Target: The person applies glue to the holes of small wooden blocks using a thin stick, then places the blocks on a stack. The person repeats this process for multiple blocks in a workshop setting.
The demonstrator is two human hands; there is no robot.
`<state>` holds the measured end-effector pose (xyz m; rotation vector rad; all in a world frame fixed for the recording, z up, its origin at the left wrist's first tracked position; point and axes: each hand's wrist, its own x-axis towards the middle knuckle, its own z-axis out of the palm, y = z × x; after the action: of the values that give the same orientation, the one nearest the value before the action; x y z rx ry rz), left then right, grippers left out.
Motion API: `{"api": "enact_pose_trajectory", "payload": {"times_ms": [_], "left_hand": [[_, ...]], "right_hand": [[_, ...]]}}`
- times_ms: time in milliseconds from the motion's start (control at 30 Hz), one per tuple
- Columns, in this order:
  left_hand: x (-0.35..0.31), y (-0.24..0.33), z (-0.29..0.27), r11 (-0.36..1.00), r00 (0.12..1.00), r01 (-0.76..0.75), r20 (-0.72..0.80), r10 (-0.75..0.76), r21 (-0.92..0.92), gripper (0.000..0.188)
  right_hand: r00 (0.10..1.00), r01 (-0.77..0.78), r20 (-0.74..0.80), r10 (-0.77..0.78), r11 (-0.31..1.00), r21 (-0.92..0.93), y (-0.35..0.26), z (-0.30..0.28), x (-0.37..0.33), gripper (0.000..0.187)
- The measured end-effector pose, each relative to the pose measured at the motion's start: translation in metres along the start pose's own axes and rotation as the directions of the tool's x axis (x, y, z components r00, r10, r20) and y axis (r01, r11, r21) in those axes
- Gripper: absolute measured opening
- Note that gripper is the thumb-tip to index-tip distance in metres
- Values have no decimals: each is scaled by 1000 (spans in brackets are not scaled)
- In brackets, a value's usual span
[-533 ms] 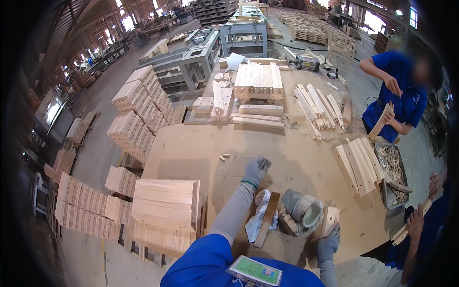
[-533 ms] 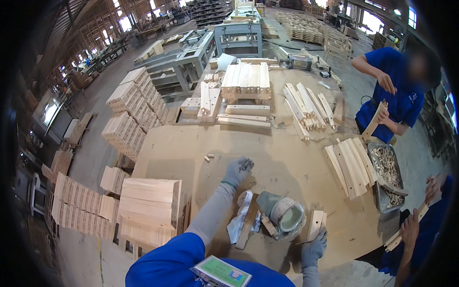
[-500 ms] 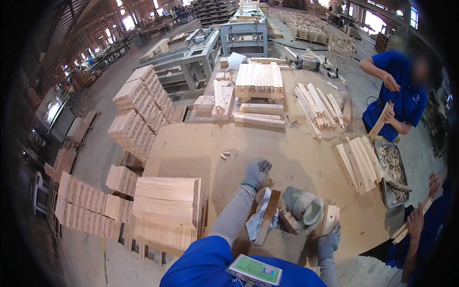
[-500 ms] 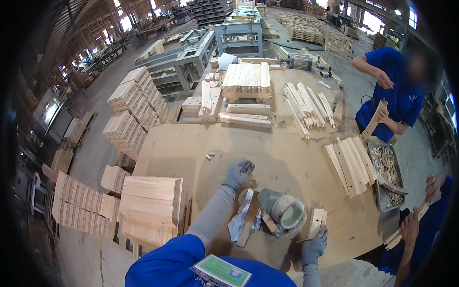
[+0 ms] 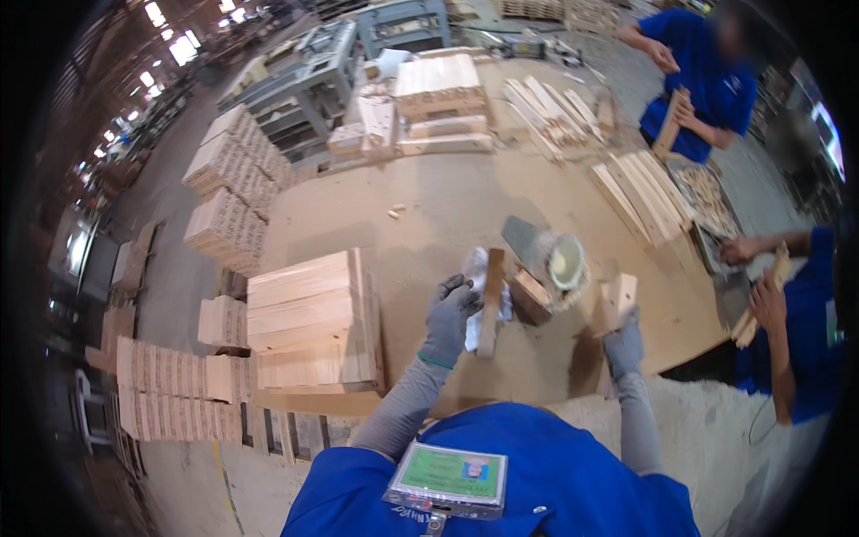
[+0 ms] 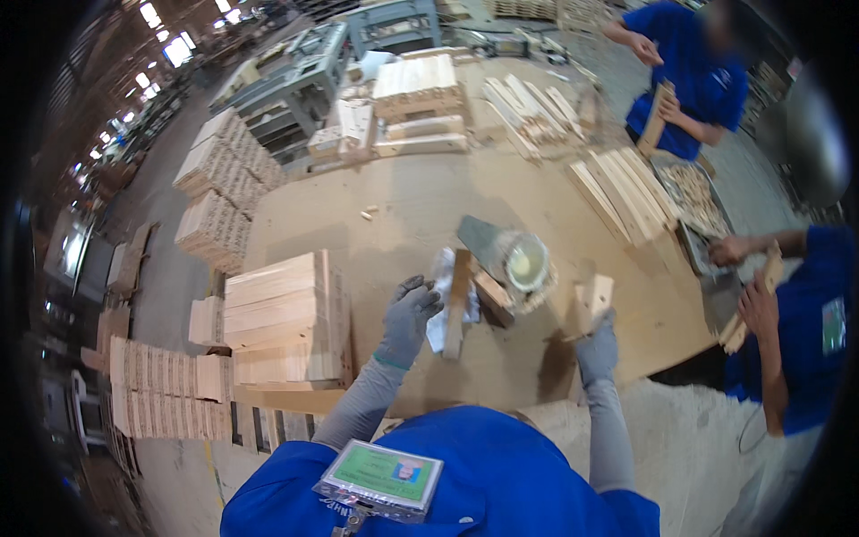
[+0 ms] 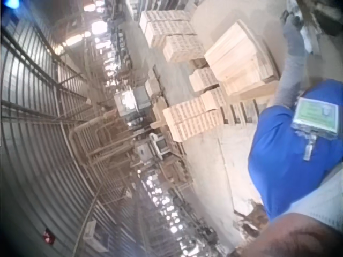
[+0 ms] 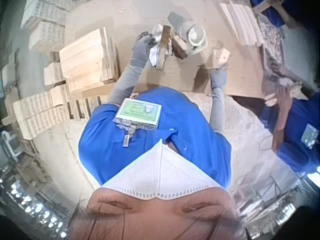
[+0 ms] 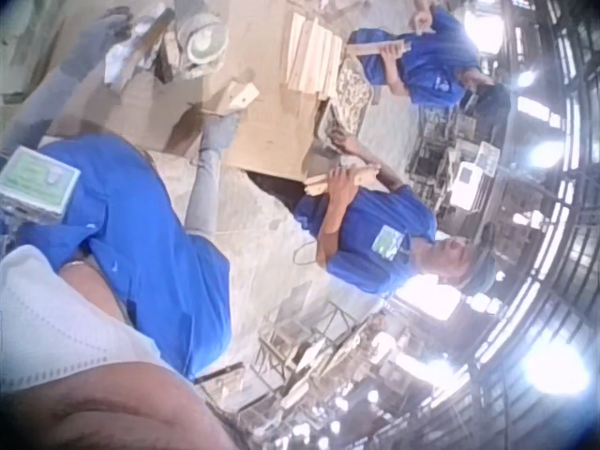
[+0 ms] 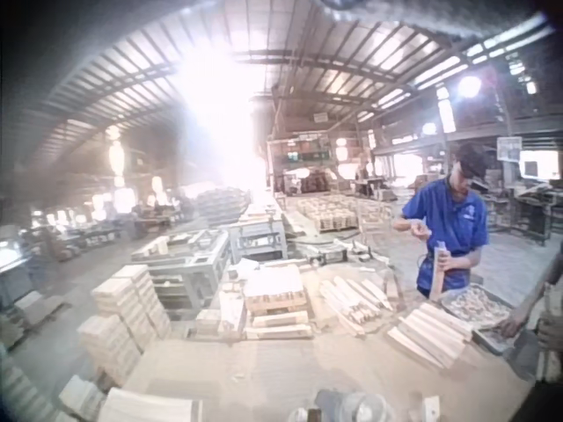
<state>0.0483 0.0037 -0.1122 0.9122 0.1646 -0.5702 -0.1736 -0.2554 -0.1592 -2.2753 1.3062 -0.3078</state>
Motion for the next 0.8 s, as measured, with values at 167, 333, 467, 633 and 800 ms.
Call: {"api": "enact_pose_trajectory", "payload": {"times_ms": [167, 333, 467, 633, 800], "left_hand": [[-67, -34, 23, 977, 978, 81, 176, -117, 195, 29], [-97, -53, 32, 848, 853, 82, 403, -331, 523, 37], [-110, -82, 62, 823, 819, -14, 479, -317, 569, 75], [-126, -90, 120, 736, 823, -475, 539, 177, 482, 88], [-120, -87, 127, 879, 871, -404, 400, 285, 253, 56]], "right_hand": [[996, 29, 89, -14, 986, -162, 4, 1, -4, 81], [991, 133, -11, -133, 991, -21, 2, -19, -35, 80], [986, 59, 81, -148, 751, 658, -27, -55, -73, 82], [856, 516, -243, -456, 726, 453, -59, -73, -110, 75], [539, 842, -166, -826, 527, 114, -33, -58, -102, 45]]}}
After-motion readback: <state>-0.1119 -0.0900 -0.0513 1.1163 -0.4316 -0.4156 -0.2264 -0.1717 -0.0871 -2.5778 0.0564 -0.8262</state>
